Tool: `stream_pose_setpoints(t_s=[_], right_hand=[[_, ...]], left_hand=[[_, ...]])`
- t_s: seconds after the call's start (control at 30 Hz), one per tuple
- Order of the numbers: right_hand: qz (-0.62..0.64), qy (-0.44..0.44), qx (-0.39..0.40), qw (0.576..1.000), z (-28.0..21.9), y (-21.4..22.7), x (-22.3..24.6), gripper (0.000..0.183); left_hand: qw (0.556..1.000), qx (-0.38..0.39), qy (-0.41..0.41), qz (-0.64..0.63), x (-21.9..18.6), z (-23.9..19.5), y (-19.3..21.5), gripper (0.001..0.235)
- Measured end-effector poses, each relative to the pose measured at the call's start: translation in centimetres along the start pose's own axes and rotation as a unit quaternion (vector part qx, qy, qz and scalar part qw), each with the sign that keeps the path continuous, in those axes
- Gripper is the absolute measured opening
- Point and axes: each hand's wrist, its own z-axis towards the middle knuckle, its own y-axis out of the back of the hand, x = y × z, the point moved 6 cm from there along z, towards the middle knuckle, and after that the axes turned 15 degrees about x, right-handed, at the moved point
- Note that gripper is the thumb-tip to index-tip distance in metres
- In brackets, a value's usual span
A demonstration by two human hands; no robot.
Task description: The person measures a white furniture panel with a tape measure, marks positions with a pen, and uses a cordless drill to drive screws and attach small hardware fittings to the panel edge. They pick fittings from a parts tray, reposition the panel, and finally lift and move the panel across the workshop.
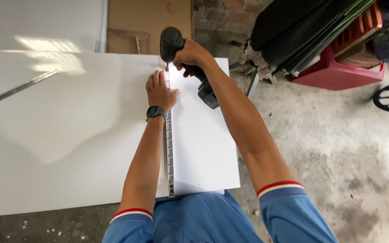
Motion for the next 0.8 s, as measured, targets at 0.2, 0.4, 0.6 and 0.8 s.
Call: stream_pose_setpoints(t_s=[0.2, 0.4, 0.6, 0.8], right_hand=[[-0.017, 0.013, 0.001, 1.000, -1.0, -0.6, 1.1, 0.044], [0.036, 0.077, -0.004, 0.996, -0.8, 2.7, 1.7, 0.039], [-0.075, 0.226, -0.152, 0.959, -7.4, 0.1, -1.5, 0.090], [0.030, 0.285, -0.123, 0.950, -13.7, -5.8, -7.5, 0.090]], left_hand=[[0.999, -0.035, -0.017, 0.004, 1.7, 0.1, -3.0, 0.081], [0.999, -0.027, -0.009, -0.037, 1.3, 0.2, -2.7, 0.077], [0.994, -0.057, 0.054, -0.078, 1.1, 1.0, -3.3, 0.067], [0.989, -0.047, 0.140, -0.013, -3.0, -4.0, 0.8, 0.046]])
